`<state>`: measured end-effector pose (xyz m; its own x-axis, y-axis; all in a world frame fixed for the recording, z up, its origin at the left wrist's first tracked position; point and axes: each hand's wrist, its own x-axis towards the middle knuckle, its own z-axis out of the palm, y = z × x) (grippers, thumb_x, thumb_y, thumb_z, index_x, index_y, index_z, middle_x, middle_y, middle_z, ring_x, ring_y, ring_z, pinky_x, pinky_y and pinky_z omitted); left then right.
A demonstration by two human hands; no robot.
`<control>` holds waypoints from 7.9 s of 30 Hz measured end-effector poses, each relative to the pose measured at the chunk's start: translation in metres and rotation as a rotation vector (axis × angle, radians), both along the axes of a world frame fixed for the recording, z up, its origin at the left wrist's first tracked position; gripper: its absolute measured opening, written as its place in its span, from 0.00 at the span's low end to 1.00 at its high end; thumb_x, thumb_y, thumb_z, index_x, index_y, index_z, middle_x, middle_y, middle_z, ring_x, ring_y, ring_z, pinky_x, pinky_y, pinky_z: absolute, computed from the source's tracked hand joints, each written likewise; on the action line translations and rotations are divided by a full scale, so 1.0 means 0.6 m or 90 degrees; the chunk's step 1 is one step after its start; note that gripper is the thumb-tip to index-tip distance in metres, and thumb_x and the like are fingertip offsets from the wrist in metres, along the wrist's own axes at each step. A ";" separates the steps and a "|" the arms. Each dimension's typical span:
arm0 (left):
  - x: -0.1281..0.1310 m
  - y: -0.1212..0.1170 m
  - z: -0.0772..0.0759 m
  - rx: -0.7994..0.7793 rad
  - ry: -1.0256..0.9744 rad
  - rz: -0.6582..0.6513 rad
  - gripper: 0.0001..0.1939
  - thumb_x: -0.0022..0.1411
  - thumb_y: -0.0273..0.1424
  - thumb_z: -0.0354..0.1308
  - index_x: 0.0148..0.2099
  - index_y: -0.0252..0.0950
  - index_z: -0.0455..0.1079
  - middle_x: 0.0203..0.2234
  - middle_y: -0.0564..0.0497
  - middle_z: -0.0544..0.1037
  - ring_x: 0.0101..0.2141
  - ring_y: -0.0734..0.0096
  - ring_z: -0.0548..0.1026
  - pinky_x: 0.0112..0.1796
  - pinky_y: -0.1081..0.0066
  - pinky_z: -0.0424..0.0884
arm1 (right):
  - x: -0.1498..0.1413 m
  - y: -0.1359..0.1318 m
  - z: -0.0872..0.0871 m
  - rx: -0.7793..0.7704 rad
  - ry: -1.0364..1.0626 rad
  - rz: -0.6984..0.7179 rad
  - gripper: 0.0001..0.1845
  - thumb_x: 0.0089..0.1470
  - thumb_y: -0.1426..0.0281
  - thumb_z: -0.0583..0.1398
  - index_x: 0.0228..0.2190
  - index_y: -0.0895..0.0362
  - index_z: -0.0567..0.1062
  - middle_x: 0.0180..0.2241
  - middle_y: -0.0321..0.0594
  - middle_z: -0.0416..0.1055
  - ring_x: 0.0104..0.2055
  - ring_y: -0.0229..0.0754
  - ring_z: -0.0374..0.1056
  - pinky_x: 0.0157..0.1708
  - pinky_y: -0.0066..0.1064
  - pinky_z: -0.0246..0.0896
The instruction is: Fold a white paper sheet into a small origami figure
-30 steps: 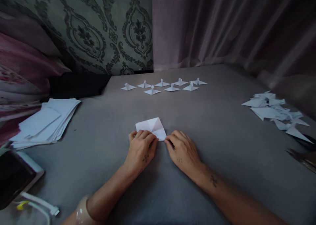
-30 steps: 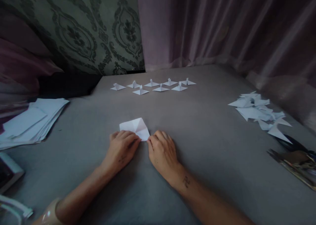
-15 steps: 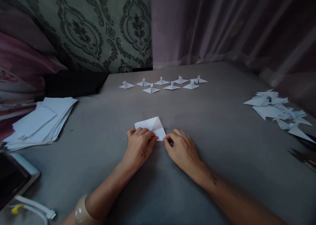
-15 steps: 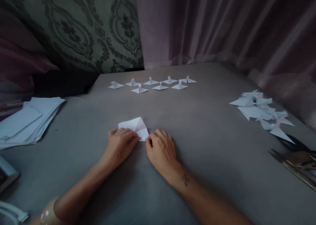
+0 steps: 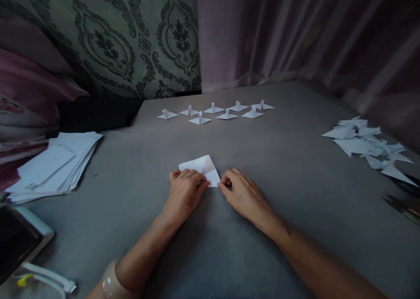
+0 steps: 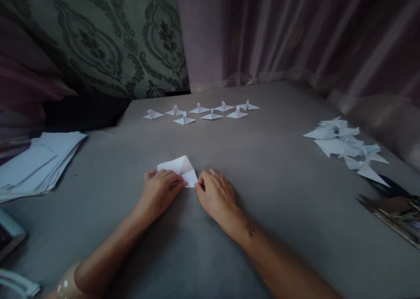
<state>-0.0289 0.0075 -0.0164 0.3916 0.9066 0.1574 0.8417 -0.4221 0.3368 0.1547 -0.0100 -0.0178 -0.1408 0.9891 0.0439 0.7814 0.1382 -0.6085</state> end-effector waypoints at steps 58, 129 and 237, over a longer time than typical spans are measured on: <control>-0.030 -0.008 0.014 -0.070 -0.192 0.046 0.09 0.65 0.31 0.51 0.37 0.36 0.72 0.33 0.49 0.72 0.32 0.72 0.73 0.36 0.73 0.68 | -0.032 -0.052 0.027 0.083 -0.186 0.198 0.21 0.62 0.69 0.51 0.55 0.60 0.63 0.42 0.47 0.66 0.43 0.47 0.62 0.41 0.40 0.62; 0.006 -0.024 -0.012 -0.109 -0.129 0.073 0.11 0.66 0.33 0.48 0.35 0.35 0.70 0.31 0.49 0.72 0.28 0.71 0.71 0.30 0.71 0.65 | -0.002 0.014 0.020 0.119 -0.151 0.083 0.06 0.56 0.70 0.59 0.30 0.55 0.76 0.31 0.39 0.72 0.38 0.43 0.66 0.41 0.35 0.56; 0.002 -0.010 -0.015 -0.125 -0.286 0.083 0.09 0.59 0.32 0.55 0.29 0.36 0.72 0.33 0.48 0.74 0.38 0.64 0.71 0.42 0.61 0.67 | -0.026 -0.079 0.010 0.142 -0.184 0.099 0.23 0.56 0.77 0.50 0.53 0.61 0.67 0.50 0.49 0.66 0.48 0.49 0.60 0.48 0.42 0.59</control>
